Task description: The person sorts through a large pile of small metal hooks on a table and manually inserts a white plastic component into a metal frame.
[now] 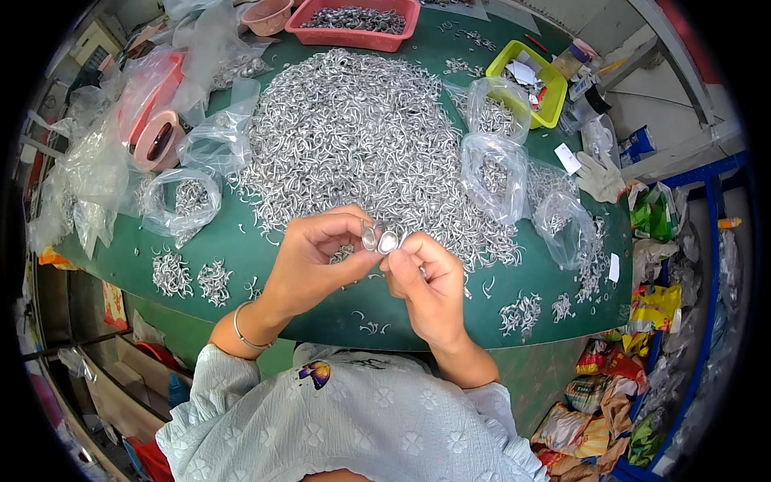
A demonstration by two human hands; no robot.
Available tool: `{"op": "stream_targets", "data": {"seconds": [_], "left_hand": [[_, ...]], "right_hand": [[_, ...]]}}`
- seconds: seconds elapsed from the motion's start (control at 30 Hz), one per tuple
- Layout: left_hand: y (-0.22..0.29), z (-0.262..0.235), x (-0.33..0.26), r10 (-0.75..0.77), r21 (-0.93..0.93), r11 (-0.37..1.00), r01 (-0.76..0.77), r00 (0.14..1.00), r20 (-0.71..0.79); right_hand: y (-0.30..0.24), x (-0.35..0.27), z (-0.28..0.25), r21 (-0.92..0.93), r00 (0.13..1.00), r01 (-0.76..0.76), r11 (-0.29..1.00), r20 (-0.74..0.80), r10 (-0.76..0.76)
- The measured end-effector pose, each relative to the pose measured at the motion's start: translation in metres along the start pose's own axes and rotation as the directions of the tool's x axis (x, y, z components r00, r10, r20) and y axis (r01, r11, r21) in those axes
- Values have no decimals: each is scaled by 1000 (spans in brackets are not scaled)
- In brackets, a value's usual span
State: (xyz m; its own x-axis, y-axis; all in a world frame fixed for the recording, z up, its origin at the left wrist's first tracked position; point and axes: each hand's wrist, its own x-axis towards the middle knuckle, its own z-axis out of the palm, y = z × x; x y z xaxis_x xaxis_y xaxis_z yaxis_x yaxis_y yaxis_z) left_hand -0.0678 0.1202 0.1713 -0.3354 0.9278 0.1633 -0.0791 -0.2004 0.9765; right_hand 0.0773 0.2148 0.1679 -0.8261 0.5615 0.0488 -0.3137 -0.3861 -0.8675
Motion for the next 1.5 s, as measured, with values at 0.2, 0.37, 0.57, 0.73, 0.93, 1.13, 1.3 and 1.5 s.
{"op": "stream_targets", "data": {"seconds": [0.2, 0.37, 0.57, 0.73, 0.93, 1.13, 1.3, 1.5], "left_hand": [[-8, 2, 6, -8, -77, 997, 6, 1000, -28], [-11, 3, 13, -63, -137, 989, 58, 997, -34], [-18, 3, 24, -122, -213, 971, 112, 992, -39], [-26, 7, 34, -49, -94, 995, 40, 994, -97], [-31, 5, 50, -36, 124, 991, 53, 990, -138], [-44, -15, 126, -78, 390, 913, 122, 989, -127], [-75, -58, 228, 16, 707, 707, 7, 1000, -26], [-148, -72, 359, 77, 902, 430, 48, 993, -89]], "right_hand": [[-3, 7, -4, 78, 997, -71, 994, 37, 68], [-2, 14, -9, 146, 993, -115, 983, 53, 108], [1, 22, -17, 173, 993, -117, 978, 43, 111], [5, 24, -25, 199, 992, -123, 972, 0, 125], [11, 15, -38, 255, 974, -194, 947, -69, 218], [23, -4, -66, 274, 960, -200, 941, -138, 244], [28, -2, -87, 290, 952, -158, 944, -209, 223], [22, 8, -113, 184, 932, -123, 975, -315, 177]]}}
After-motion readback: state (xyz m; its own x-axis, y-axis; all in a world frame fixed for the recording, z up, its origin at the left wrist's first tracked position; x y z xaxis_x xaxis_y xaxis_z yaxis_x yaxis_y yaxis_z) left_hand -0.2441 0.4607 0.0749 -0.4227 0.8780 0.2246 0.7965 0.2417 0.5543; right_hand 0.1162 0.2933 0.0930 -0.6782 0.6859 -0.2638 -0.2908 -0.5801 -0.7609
